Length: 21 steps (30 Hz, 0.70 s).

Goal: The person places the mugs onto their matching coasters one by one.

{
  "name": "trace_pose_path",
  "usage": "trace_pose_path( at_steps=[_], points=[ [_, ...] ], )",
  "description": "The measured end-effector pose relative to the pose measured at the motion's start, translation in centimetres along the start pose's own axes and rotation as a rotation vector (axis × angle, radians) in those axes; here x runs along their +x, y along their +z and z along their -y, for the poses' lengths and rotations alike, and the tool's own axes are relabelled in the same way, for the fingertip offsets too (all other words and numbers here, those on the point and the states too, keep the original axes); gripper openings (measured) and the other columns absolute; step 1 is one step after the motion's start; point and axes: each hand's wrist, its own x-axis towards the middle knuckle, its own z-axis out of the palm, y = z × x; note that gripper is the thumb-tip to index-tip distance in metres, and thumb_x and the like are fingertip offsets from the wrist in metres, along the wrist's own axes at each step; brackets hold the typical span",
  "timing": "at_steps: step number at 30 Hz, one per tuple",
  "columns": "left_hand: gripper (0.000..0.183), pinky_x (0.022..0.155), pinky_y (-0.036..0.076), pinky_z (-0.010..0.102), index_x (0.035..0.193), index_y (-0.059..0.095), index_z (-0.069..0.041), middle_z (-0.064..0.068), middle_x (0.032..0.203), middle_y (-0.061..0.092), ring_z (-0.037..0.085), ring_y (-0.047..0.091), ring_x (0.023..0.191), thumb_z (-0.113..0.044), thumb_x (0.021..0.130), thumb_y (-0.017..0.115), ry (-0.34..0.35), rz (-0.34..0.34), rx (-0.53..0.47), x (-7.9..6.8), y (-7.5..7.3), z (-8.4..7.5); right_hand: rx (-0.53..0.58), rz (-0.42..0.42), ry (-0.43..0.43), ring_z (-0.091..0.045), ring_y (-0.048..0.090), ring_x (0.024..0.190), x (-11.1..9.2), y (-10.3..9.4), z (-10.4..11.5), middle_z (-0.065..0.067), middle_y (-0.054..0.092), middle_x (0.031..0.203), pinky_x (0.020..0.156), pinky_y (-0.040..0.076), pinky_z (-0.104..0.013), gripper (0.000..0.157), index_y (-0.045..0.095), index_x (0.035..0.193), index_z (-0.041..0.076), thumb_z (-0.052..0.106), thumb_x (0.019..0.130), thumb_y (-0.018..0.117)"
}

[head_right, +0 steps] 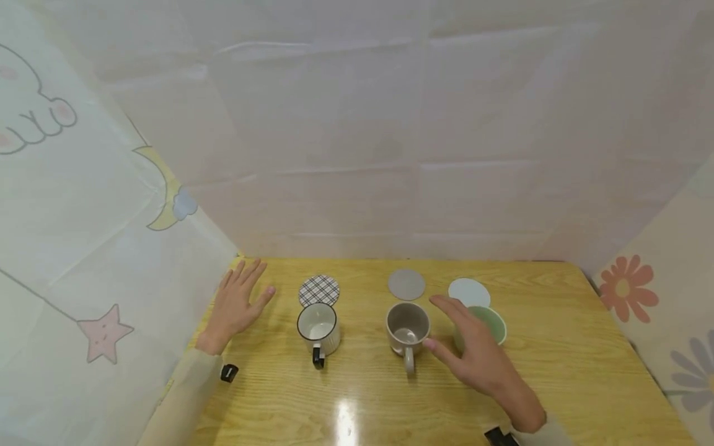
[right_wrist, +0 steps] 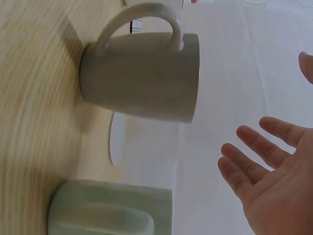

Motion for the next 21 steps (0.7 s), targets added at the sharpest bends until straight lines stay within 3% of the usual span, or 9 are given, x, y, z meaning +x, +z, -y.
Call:
trace_pose_path(
  at_steps=[7,14,21],
  points=[
    [0.071,0.132,0.016,0.066,0.16,0.049,-0.009,0.014,0.169,0.044,0.047,0.029,0.16,-0.052,0.105,0.059,0.033,-0.016,-0.026,-0.1,0.6,-0.3,0.031,-0.016,-0.046,-0.01,0.046,0.149,-0.3,1.6,0.4,-0.006,0.057,0.157,0.119,0.021,-0.004,0.073,0.052,0.157,0.013,0.014,0.092,0.083],
    [0.065,0.131,0.019,0.065,0.157,0.052,-0.006,0.017,0.166,0.047,0.047,0.031,0.159,-0.047,0.107,0.059,0.055,-0.028,-0.02,0.0,1.3,-0.5,0.06,-0.004,-0.094,-0.018,0.055,0.141,-0.3,2.8,1.1,-0.011,0.061,0.151,0.119,0.029,-0.008,0.073,0.053,0.156,0.013,0.011,0.089,0.084],
    [0.062,0.13,0.022,0.067,0.155,0.054,-0.005,0.017,0.165,0.048,0.047,0.033,0.158,-0.045,0.108,0.059,0.062,-0.033,-0.032,0.0,2.0,-0.6,0.072,0.007,-0.088,-0.03,0.055,0.143,-0.5,3.3,2.2,-0.008,0.062,0.151,0.123,0.025,-0.011,0.07,0.056,0.153,0.012,0.015,0.09,0.086]
  ],
)
